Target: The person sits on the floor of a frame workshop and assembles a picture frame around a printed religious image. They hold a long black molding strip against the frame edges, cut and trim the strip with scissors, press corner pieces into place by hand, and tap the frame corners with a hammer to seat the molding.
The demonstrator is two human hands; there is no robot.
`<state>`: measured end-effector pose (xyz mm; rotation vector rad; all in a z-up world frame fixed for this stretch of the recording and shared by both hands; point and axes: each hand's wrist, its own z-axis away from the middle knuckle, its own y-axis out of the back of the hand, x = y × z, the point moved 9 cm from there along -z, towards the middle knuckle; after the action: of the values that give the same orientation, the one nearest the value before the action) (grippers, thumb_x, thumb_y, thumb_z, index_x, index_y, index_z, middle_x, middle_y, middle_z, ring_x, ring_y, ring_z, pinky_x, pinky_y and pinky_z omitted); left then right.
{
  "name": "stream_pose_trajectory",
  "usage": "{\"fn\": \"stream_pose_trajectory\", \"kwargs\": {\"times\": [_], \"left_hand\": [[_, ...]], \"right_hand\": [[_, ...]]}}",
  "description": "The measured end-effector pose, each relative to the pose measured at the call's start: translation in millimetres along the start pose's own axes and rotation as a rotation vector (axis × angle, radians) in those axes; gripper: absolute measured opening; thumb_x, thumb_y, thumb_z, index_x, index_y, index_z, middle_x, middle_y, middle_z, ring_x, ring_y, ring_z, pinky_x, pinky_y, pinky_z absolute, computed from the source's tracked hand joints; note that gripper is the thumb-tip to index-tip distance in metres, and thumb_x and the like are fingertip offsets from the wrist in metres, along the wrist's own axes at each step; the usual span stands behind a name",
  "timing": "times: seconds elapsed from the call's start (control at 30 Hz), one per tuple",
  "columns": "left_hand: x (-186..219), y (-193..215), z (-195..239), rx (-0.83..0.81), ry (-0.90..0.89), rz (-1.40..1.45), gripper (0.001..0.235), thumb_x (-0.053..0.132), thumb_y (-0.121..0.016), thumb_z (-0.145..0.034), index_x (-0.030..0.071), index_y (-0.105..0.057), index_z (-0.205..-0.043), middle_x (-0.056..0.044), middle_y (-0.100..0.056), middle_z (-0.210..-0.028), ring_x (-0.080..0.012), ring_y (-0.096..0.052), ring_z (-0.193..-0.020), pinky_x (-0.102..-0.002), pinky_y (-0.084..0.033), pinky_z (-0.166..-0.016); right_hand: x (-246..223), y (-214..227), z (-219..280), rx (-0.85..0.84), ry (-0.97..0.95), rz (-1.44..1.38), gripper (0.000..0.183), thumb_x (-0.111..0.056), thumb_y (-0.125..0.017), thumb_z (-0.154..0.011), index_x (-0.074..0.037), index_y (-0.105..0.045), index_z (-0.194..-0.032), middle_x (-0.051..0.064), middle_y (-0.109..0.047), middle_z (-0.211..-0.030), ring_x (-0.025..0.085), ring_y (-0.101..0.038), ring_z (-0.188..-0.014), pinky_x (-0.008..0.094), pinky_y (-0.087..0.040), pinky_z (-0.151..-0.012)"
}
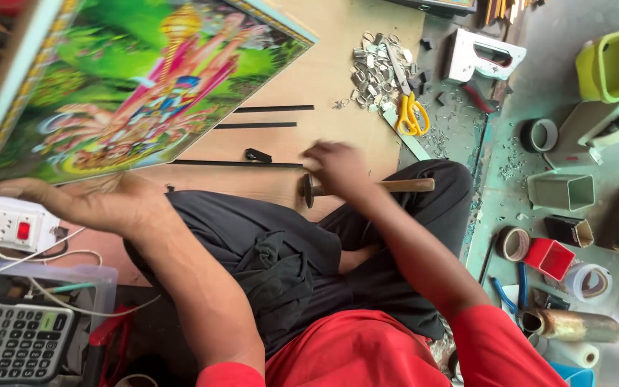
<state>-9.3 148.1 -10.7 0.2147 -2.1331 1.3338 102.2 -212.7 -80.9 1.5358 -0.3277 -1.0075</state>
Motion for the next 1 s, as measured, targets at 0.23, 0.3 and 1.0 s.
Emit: {"fn": "stream_pose_trajectory", "kwargs": {"times": [0.23, 0.3, 1.0], "left_hand": [[-1, -14, 2, 0.009, -0.01, -0.053, 0.066, 0.051, -0.059, -0.109, 0.002, -0.047, -0.153, -0.018, -0.053, -0.149, -0.028, -0.056, -0.141, -0.048, -0.039, -0.119], [-5, -11, 3, 0.061, -0.02, -0.036, 0.064, 0.046, -0.062, -0.109, -0.003, -0.05, -0.147, -0.019, -0.053, -0.147, -0.0272, -0.056, -0.139, -0.048, -0.045, -0.12], [1, -50, 13, -0.039, -0.108, -0.281, 0.053, 0.045, -0.063, -0.108, -0.004, -0.055, -0.127, -0.019, -0.059, -0.135, -0.0278, -0.061, -0.131, -0.051, -0.051, -0.118]], "right_hand": [[-39, -64, -41, -0.034, 0.176, 0.172, 0.045, -0.037, -0.075, -0.078, -0.012, -0.067, -0.115, 0.009, -0.066, -0.109, 0.028, -0.063, -0.103, 0.042, -0.049, -0.088], [-23, -80, -40, -0.119, 0.161, 0.209, 0.02, -0.024, -0.067, -0.096, -0.012, -0.066, -0.112, 0.004, -0.067, -0.106, 0.024, -0.064, -0.105, 0.042, -0.048, -0.091], [341, 205, 257, 0.22, -0.352, 0.241, 0.02, -0.002, -0.06, -0.107, -0.007, -0.063, -0.126, 0.014, -0.062, -0.117, 0.029, -0.062, -0.115, 0.042, -0.05, -0.102]]}}
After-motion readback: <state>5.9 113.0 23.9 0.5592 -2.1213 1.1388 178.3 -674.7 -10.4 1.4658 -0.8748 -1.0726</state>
